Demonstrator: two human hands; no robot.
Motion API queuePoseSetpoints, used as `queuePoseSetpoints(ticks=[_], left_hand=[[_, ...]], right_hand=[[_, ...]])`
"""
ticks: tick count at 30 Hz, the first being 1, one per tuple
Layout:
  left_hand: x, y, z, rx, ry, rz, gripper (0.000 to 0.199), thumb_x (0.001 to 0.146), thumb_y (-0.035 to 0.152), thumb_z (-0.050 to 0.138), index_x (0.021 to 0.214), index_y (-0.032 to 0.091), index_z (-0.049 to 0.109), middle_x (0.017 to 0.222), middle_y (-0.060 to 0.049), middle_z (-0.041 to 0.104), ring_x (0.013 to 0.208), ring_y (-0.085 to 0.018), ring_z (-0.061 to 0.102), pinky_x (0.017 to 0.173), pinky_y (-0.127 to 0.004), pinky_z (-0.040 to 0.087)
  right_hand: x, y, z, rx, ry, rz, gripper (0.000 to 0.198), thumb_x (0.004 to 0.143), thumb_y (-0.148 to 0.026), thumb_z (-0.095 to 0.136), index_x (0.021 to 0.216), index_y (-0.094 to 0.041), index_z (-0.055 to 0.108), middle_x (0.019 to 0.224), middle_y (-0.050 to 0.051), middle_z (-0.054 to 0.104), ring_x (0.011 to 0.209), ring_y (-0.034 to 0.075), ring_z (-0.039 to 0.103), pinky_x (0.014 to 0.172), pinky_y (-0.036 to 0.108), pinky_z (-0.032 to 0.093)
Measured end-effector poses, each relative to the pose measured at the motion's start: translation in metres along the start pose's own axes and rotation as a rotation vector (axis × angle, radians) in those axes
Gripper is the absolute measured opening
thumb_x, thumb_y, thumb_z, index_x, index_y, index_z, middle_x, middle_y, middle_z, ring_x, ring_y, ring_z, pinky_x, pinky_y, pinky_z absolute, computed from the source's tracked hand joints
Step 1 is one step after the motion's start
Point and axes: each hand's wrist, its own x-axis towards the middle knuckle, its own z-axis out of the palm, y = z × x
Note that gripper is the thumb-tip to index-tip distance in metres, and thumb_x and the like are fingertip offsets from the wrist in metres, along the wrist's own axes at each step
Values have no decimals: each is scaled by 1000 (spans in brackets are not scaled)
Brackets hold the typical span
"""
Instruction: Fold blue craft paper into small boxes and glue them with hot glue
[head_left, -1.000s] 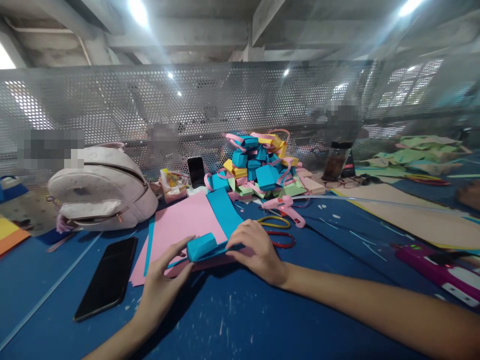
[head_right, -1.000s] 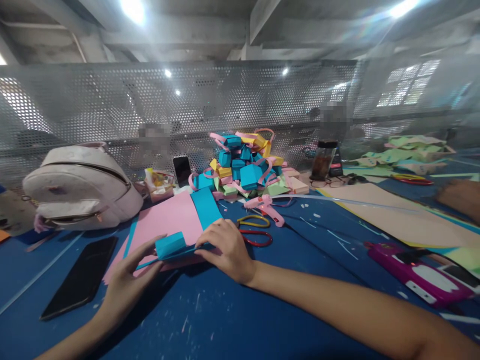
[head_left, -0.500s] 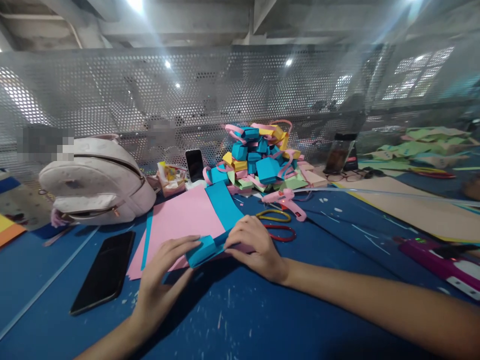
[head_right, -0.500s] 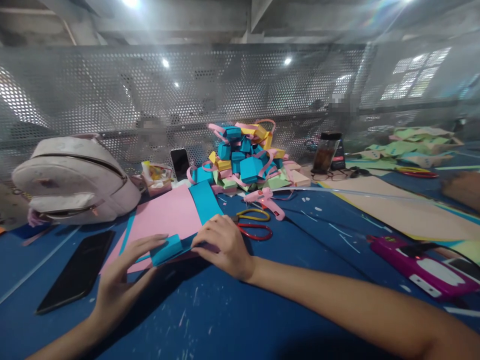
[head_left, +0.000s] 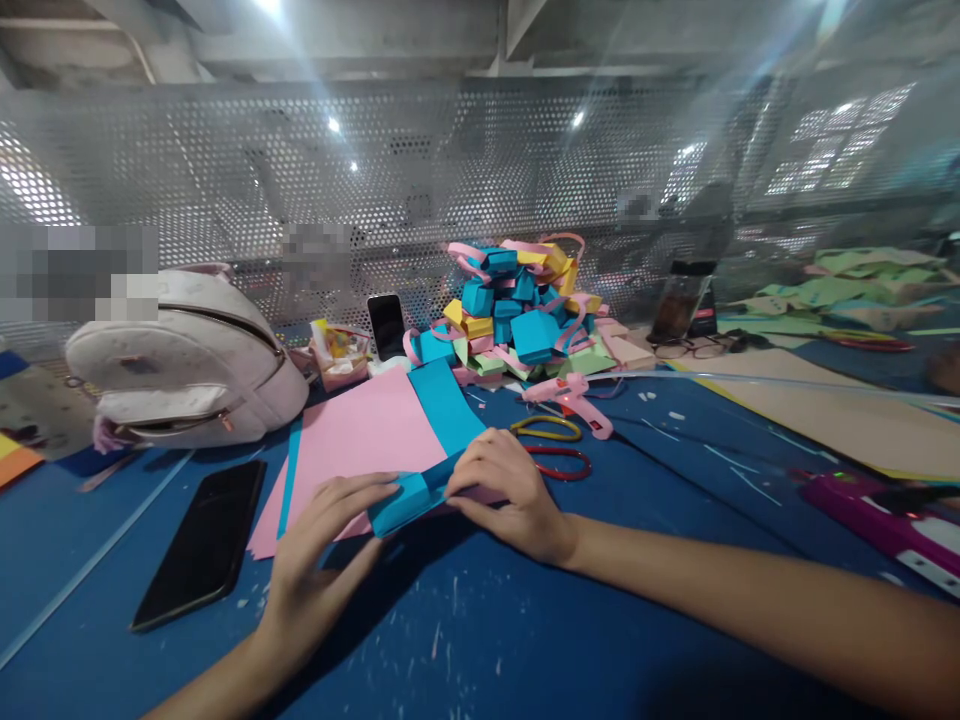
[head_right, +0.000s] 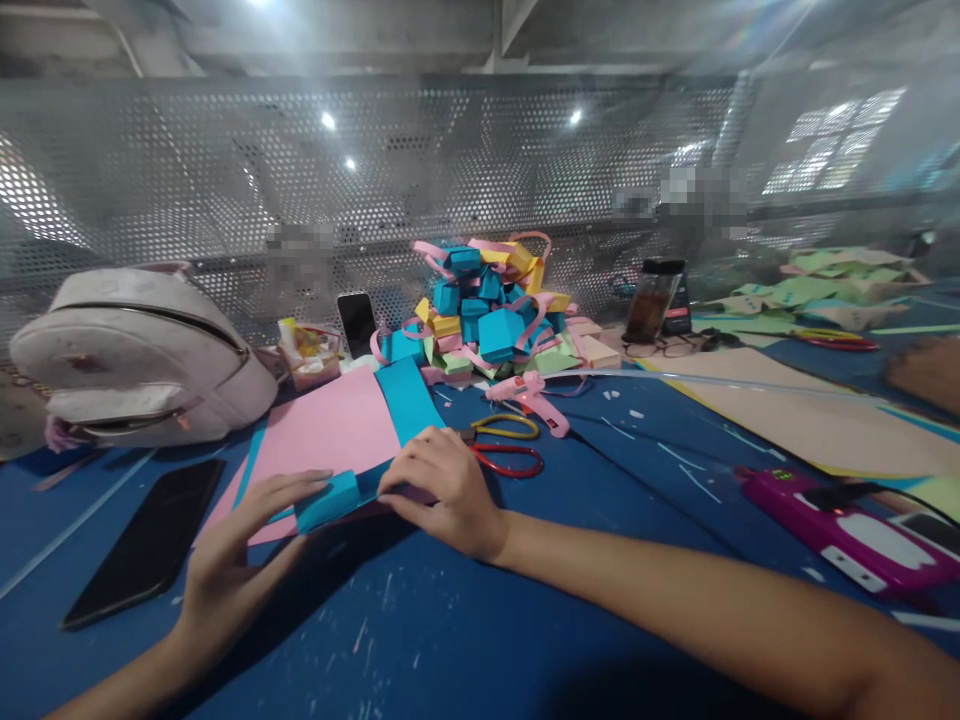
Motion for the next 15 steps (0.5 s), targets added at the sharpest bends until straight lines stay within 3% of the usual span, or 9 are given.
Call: queuePoseSetpoints(ticks=[15], left_hand=[[0, 3, 1, -11, 4, -16, 41, 89, 11, 63, 127, 26, 59, 121, -6, 68, 115, -21, 62, 97, -37, 50]], right_hand=[[1, -1, -1, -3, -33, 38, 10, 93, -28, 62, 85, -24, 65, 85, 0, 70, 81, 20, 55, 77, 37, 36]])
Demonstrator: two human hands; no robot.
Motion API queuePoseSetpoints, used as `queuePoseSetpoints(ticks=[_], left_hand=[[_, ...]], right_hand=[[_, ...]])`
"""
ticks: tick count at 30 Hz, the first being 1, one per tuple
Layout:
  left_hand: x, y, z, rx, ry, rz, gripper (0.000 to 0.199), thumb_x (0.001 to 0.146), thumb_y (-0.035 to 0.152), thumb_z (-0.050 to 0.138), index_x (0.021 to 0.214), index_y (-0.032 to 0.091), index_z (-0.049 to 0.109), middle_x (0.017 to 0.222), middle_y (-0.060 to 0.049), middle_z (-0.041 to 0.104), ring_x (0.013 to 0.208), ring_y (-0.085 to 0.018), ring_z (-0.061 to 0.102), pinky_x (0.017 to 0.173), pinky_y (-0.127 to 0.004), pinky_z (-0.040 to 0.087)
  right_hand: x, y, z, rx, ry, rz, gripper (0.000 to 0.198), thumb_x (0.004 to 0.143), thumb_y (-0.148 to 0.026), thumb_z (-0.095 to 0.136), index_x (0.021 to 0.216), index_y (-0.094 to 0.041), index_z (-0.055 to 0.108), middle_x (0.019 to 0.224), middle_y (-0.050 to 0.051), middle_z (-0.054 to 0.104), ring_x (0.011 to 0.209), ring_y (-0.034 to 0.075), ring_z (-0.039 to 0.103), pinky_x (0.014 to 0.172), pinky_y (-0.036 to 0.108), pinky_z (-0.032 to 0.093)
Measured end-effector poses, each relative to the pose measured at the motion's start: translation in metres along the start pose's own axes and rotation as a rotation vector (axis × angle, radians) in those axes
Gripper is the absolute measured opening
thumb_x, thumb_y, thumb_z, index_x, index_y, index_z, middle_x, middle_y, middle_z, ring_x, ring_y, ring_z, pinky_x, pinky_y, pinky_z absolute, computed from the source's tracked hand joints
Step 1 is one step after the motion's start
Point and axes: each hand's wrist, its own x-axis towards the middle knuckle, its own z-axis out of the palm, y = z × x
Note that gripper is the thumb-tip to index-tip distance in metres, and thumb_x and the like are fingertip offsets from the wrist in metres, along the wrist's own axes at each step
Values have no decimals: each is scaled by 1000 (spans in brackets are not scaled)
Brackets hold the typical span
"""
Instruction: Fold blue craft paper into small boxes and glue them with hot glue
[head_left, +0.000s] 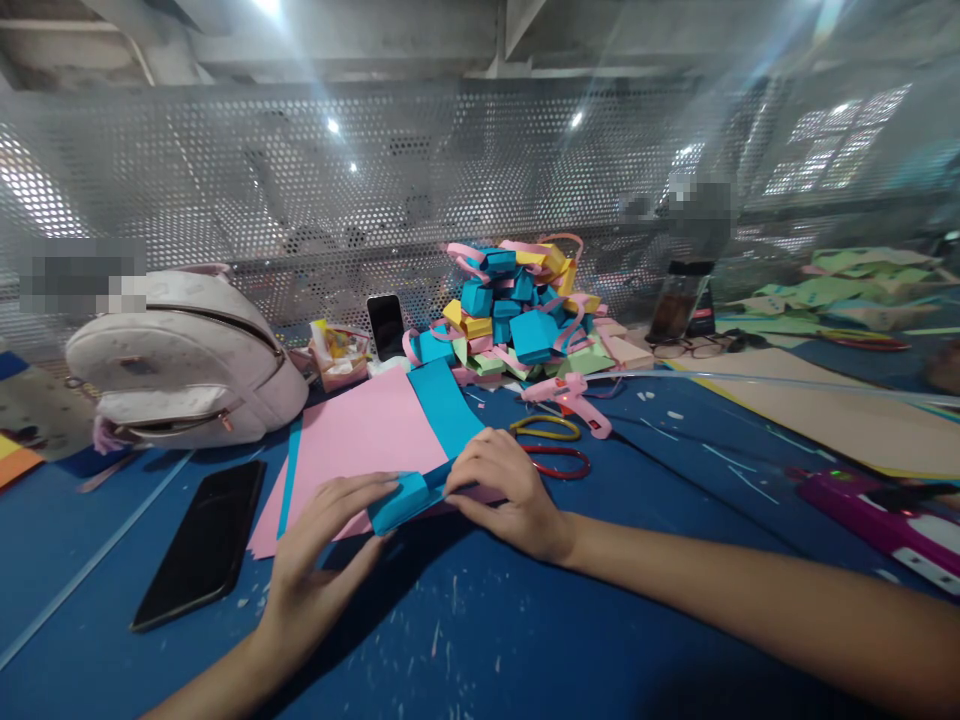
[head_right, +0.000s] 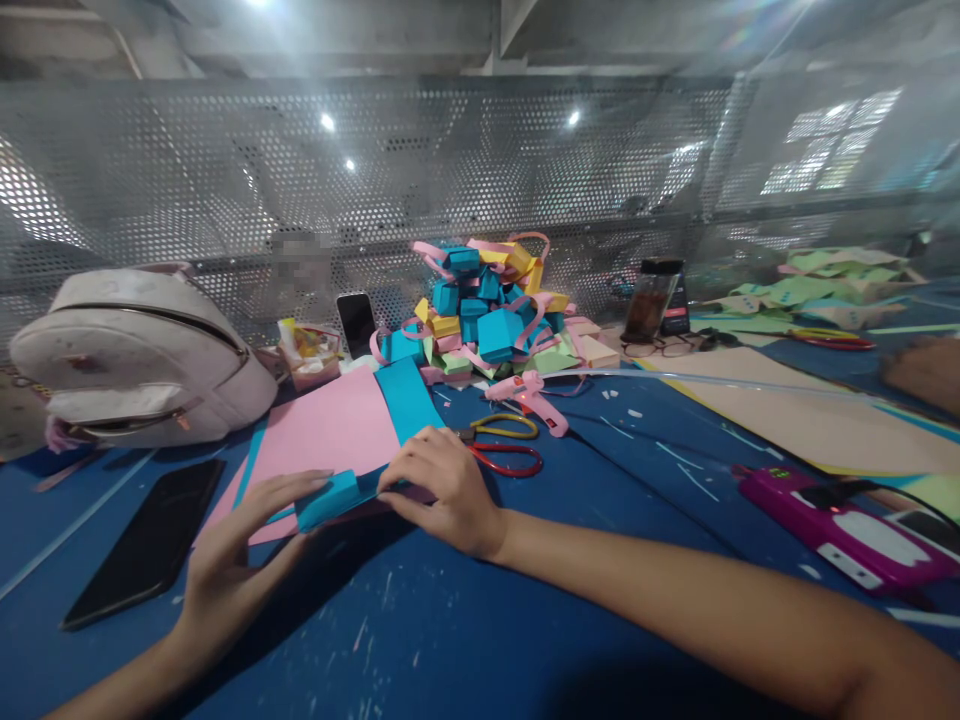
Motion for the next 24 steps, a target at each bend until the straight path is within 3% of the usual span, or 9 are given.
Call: queuePoseSetpoints(ticks=[3, 8, 13, 18, 24], left_hand=[[-1, 0, 0, 0, -2, 0, 42, 89, 11, 62, 128, 26, 59, 121, -6, 68, 114, -20, 62, 98, -36, 49], [-2, 0, -2, 12, -5, 13, 42, 89, 13, 64, 129, 25, 58, 122, -7, 69, 114, -21, 63, 98, -36, 50], [-3, 0, -1, 1, 7, -30, 42, 90, 15, 63, 130, 27, 58, 122, -6, 69, 114, -22, 64, 97, -37, 51], [-1, 0, -3, -24, 39, -94, 40, 91, 16, 60, 130, 27, 59, 126, -6, 68, 117, -22, 63, 100, -38, 52], [1, 5, -12, -128, 45, -145, 41, 90, 20, 64, 130, 30, 60, 130, -4, 67, 121, -24, 63, 103, -38, 52]], right_hand=[[-1, 1, 1, 13, -21, -1, 5, 92, -28, 64, 92, -24, 67, 89, 1, 71, 84, 21, 55, 78, 37, 37], [6, -8, -5, 71, -46, 23, 19, 88, -34, 69, 105, -25, 69, 97, 3, 69, 92, 22, 54, 82, 38, 37], [24, -26, -13, 186, -126, 198, 8, 93, -28, 64, 92, -22, 69, 96, 1, 70, 92, 20, 56, 89, 39, 37], [32, -34, -12, 312, -236, 359, 19, 93, -36, 64, 86, -21, 72, 93, 3, 72, 92, 20, 59, 87, 38, 44], [42, -29, -22, 498, -382, 345, 36, 96, -50, 55, 89, -20, 75, 95, 5, 69, 94, 20, 61, 88, 37, 46]])
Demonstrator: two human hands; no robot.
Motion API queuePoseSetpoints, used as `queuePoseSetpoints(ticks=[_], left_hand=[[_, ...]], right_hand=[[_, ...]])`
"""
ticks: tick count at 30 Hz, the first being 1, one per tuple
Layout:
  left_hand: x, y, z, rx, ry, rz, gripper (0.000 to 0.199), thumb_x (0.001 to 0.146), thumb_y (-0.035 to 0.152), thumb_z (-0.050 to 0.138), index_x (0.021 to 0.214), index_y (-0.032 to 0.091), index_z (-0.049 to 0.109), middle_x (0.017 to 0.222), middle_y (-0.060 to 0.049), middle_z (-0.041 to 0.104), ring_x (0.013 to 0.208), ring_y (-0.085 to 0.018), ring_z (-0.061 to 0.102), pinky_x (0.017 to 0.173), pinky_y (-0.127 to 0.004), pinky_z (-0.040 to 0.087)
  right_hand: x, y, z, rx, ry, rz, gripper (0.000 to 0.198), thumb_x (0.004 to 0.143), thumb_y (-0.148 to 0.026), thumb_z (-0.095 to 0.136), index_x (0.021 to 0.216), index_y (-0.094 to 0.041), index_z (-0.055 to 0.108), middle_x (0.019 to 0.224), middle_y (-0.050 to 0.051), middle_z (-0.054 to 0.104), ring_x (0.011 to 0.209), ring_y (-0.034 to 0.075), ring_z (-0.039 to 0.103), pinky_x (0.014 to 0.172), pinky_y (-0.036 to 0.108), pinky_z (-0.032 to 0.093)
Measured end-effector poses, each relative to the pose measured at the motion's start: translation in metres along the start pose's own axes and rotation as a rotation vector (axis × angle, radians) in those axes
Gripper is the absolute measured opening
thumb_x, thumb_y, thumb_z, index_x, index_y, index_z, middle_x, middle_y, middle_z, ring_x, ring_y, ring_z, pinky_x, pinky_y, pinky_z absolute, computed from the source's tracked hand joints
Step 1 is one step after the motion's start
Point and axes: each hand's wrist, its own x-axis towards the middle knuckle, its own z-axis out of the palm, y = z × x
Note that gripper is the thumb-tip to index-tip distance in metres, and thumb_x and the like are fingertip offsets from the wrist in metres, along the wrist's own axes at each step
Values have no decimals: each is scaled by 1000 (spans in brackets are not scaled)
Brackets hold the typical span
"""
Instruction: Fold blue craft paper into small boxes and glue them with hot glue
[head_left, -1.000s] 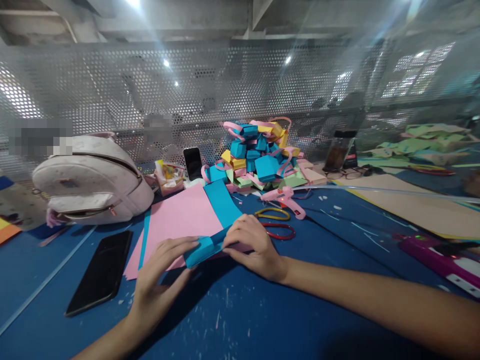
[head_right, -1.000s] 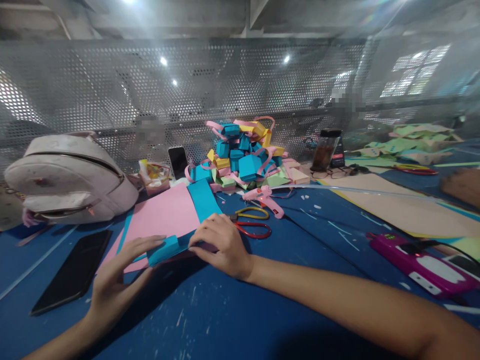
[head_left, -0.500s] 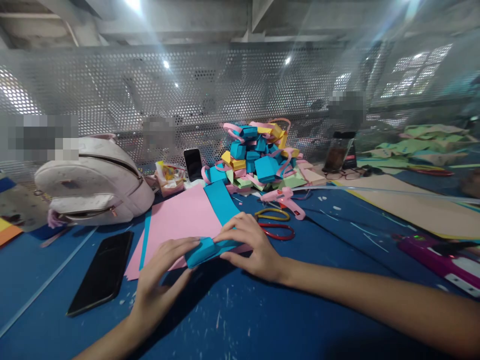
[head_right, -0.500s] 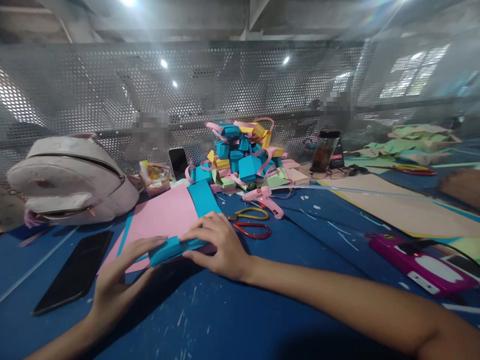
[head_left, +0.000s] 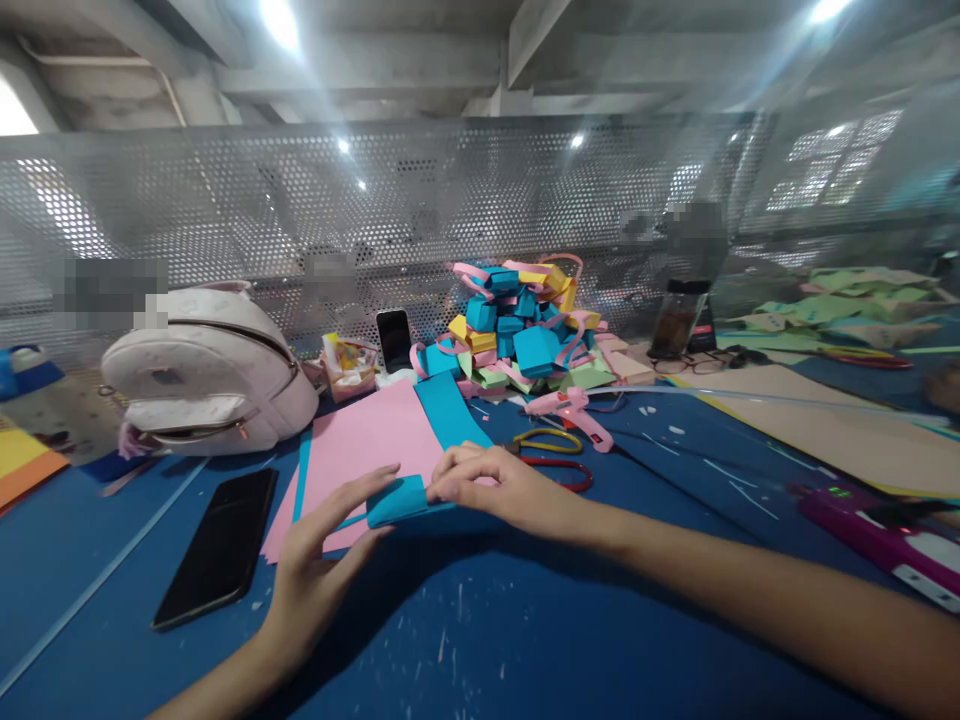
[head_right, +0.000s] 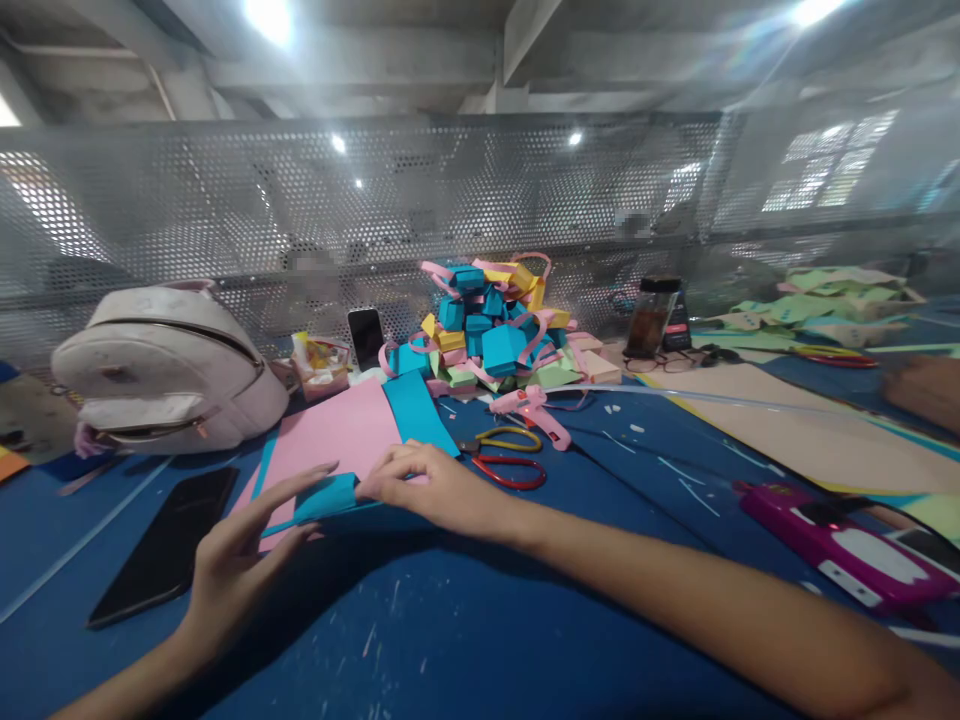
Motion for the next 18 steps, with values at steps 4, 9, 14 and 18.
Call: queuePoseSetpoints(ticks=[4, 9, 14, 18], left_hand=[[1, 10, -4, -10, -2, 2, 38, 89, 21, 66, 126, 31, 64, 129, -2, 68, 119, -23, 64, 104, -36, 52], [2, 18, -6, -24, 18, 3, 35, 89, 21, 67, 122, 32, 66, 127, -2, 69, 118, -21, 65, 102, -33, 53], [1, 20, -5, -47, 16, -6, 34, 89, 21, 67, 122, 30, 67, 126, -3, 70, 117, -23, 66, 100, -36, 55], [2, 21, -5, -57, 7, -10, 34, 90, 21, 66, 122, 30, 67, 126, -4, 70, 117, -23, 66, 100, -37, 55]], right_hand=[[2, -5, -9, 82, -139, 20, 50, 97, -60, 43, 97, -21, 75, 87, 3, 61, 83, 17, 56, 80, 33, 45], [0, -11, -12, 161, -220, 34, 54, 96, -64, 40, 105, -24, 75, 83, 2, 54, 75, 16, 48, 71, 29, 41], [-1, -13, -12, 201, -246, 64, 59, 94, -67, 38, 108, -22, 75, 80, 3, 52, 74, 16, 46, 67, 28, 39], [-1, -10, -12, 208, -268, 50, 63, 93, -69, 36, 109, -22, 75, 81, 3, 51, 75, 17, 46, 71, 30, 40]])
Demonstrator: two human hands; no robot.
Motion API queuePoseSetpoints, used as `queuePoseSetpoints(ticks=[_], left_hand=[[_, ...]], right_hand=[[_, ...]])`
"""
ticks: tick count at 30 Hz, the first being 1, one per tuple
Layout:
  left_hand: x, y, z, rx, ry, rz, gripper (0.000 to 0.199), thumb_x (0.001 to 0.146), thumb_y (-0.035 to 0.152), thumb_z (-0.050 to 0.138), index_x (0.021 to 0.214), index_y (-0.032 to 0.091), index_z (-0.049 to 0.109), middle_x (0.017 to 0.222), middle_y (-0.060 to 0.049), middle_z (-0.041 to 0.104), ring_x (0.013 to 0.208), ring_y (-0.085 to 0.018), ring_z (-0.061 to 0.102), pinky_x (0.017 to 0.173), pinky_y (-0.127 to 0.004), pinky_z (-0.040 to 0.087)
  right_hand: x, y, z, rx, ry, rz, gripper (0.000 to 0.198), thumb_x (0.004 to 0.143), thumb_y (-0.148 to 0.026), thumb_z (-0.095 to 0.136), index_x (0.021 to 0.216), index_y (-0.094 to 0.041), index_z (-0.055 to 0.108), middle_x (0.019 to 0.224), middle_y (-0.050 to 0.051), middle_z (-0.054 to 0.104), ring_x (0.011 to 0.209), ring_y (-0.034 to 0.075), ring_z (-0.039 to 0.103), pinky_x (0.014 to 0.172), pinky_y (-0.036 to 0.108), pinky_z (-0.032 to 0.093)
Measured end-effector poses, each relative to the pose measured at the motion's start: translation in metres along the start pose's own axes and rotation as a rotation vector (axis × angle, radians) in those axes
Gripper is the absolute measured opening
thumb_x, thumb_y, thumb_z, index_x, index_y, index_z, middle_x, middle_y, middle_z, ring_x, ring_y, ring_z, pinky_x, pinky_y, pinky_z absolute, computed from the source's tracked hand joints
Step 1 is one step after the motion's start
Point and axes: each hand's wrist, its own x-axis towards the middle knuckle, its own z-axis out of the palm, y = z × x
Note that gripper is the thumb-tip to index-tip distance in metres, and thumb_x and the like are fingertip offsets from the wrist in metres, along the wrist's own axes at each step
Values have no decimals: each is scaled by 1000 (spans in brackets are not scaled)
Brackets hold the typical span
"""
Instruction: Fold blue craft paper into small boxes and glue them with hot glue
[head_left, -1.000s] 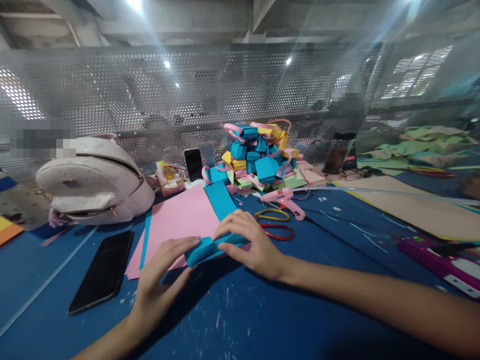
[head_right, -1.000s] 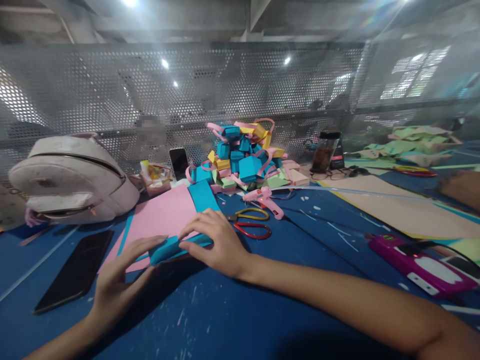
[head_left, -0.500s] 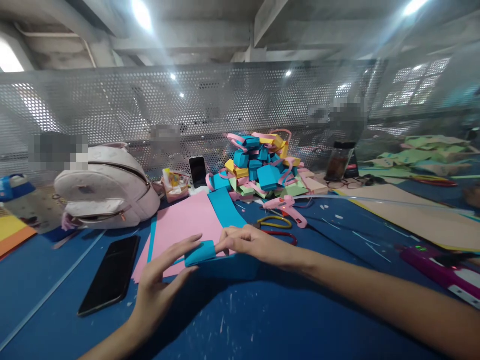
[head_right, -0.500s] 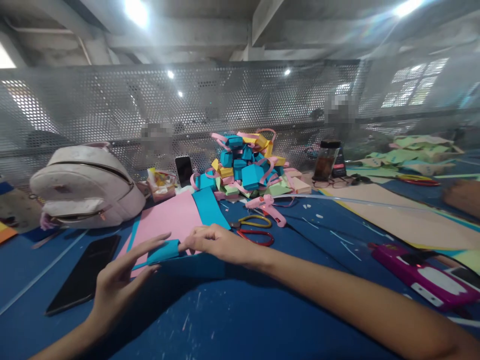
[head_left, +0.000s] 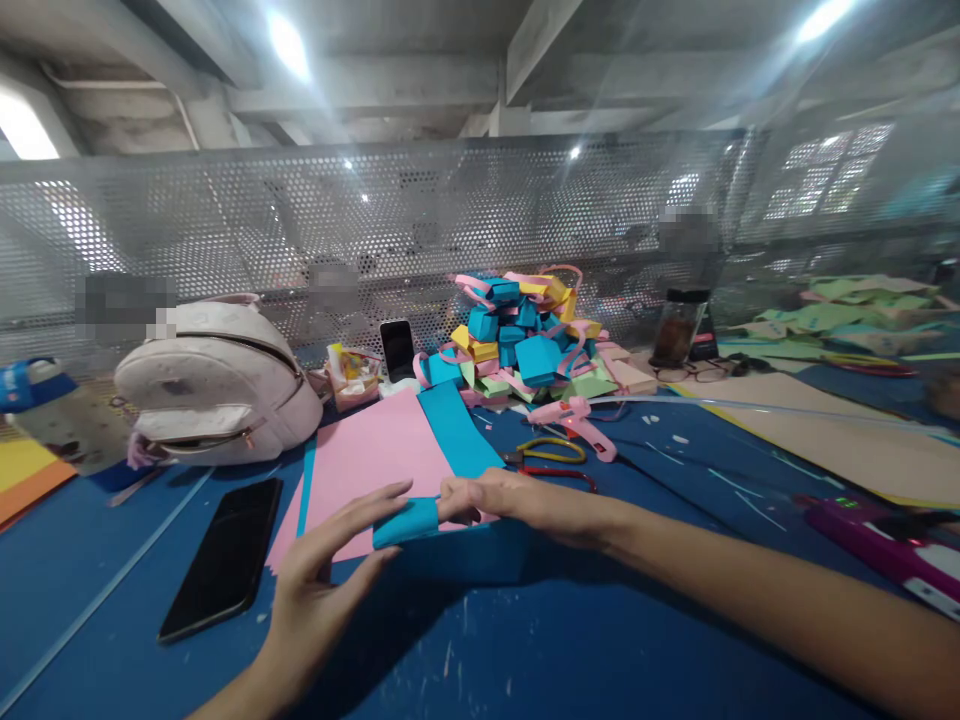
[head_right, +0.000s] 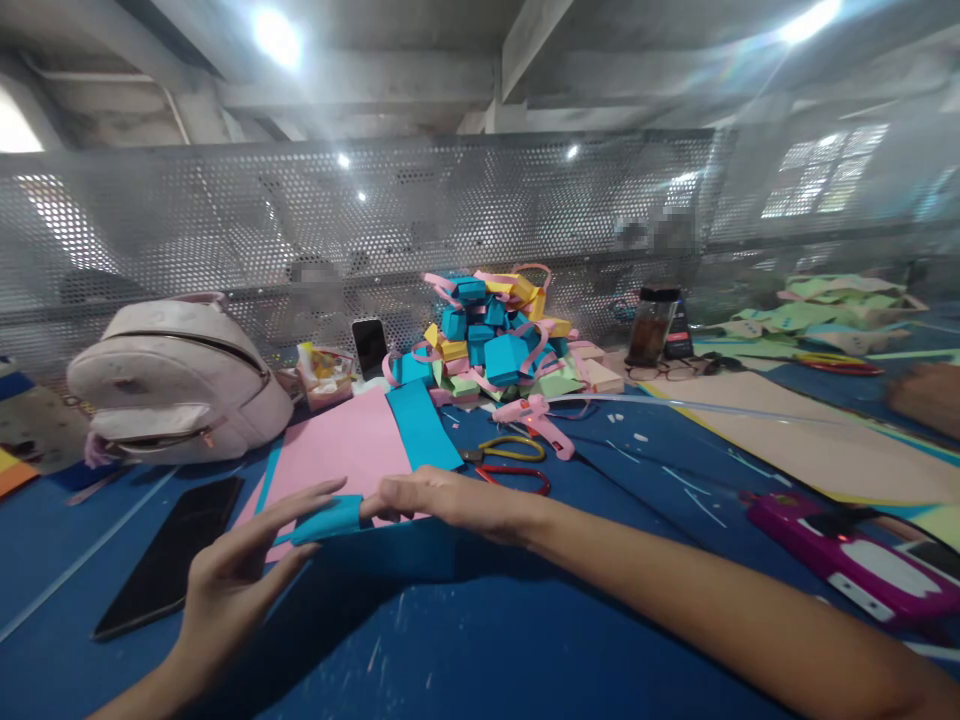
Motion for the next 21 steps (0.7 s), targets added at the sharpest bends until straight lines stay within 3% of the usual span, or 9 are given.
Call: queuePoseSetpoints(ticks=[16, 21], left_hand=[[-1, -5, -2, 28, 12, -4, 35, 90, 20, 65, 123, 32, 65, 125, -1, 70, 116, -19, 66, 100, -30, 55], [-1, -7, -1, 30, 22, -15, 33, 90, 21, 66, 121, 30, 67, 122, -2, 72, 113, -20, 67, 99, -30, 55]], right_hand=[[1, 0, -8, -154, 9, -71, 58, 99, -60, 30, 112, -25, 74, 81, 4, 56, 72, 16, 48, 69, 29, 43], [2, 1, -10, -74, -17, -19, 56, 97, -63, 37, 114, -24, 74, 83, 3, 55, 76, 16, 49, 75, 31, 41]])
